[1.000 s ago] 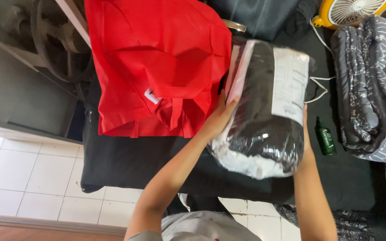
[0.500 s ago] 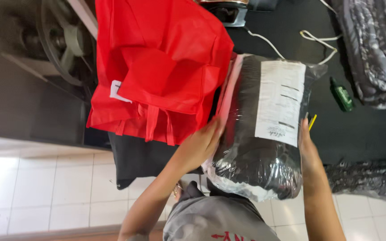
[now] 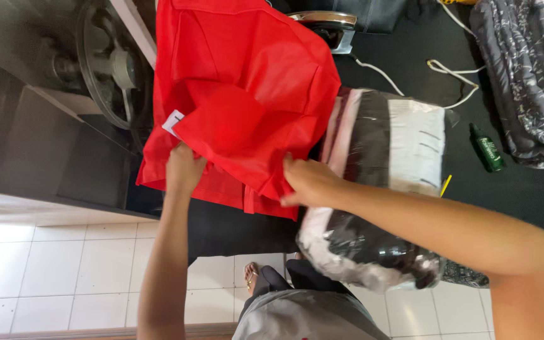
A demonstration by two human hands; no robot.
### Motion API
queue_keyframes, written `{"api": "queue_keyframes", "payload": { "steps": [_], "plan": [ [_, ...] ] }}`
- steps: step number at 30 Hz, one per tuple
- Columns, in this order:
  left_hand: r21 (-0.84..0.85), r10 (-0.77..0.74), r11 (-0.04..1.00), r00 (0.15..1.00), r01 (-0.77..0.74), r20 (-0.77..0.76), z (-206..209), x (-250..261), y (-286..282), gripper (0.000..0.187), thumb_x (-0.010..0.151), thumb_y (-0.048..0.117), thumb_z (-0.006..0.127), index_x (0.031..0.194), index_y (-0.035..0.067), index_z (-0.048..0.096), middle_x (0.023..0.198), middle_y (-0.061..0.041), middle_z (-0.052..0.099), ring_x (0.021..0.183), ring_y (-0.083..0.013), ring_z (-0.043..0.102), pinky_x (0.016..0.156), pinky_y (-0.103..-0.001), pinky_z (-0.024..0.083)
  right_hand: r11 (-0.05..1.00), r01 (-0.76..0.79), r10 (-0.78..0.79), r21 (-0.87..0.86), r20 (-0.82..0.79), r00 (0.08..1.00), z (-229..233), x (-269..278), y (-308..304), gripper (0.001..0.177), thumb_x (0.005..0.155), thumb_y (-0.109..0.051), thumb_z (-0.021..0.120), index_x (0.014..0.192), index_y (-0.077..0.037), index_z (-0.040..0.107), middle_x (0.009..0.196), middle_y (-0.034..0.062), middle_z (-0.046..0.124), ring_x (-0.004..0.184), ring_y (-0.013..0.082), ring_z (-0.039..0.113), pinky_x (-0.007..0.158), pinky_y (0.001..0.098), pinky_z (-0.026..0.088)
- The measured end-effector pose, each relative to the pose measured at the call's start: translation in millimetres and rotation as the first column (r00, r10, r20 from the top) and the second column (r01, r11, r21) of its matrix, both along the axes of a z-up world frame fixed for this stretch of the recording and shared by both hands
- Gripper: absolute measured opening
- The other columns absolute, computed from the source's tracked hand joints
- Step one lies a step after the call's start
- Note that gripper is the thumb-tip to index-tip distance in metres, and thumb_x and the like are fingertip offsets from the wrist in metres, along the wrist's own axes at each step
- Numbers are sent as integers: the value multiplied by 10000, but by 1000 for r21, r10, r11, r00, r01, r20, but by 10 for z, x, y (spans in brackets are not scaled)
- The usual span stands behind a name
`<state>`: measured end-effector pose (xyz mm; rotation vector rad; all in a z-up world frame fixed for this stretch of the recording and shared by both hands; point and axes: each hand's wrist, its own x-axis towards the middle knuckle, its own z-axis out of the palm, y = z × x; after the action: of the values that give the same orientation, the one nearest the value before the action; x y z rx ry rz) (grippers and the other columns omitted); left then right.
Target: The person uses a yellow box cutter to open a plastic-wrapped package of dark clothing on a table. They then place the package into a red reusable shopping bag and arrange it. Finally, the person picks up a stack of folded dark blue garments from a nearby shelf.
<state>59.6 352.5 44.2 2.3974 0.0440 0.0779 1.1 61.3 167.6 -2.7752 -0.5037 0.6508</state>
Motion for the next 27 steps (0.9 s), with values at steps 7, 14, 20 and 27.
{"api": "queue_keyframes", "payload": {
  "steps": [7, 14, 20, 27],
  "plan": [
    [-409, 332, 900, 847, -152, 416, 90, 417, -750, 258, 977, -34, 450, 1154, -32, 638, 898, -182, 718, 776, -313, 732, 657, -415, 553, 964, 158, -61, 213, -402, 914, 247, 243, 2, 1347, 714, -480, 900, 1568, 32, -7, 1344, 290, 483, 770, 298, 783, 611, 366, 651],
    [-180, 180, 983, 377, -35, 909, 1413, 570, -1416, 409, 941, -6, 706, 1317, -5, 542, 997, -217, 679, 845, -339, 700, 807, -417, 566, 518, 453, -290, 726, -349, 891, 109, 901, -215, 913, 878, -338, 691, 1560, 38, 215, 1364, 280, 656, 813, 290, 796, 594, 335, 625],
    [-339, 337, 932, 663, -132, 669, 1755, 113, -1691, 484, 975, 150, 809, 1342, -69, 582, 725, -150, 584, 601, -227, 531, 567, -379, 457, 500, -267, -71, 824, 345, 936, 439, 1733, -1361, 870, 1167, -200, 737, 1649, -141, 14, 1704, 198, 390, 1576, 295, 493, 1225, 434, 481],
    [-561, 226, 827, 894, 34, 387, 682, -1547, -2045, 689, 1067, 347, 614, 1613, 30, 338, 1696, -210, 346, 1616, -354, 349, 1334, -465, 303, 778, -17, 60, 628, -48, 997, -48, 1954, -3265, 990, 940, -223, 663, 1675, -216, 0, 1683, 162, 298, 1477, 279, 402, 1154, 435, 377]
  ]
}}
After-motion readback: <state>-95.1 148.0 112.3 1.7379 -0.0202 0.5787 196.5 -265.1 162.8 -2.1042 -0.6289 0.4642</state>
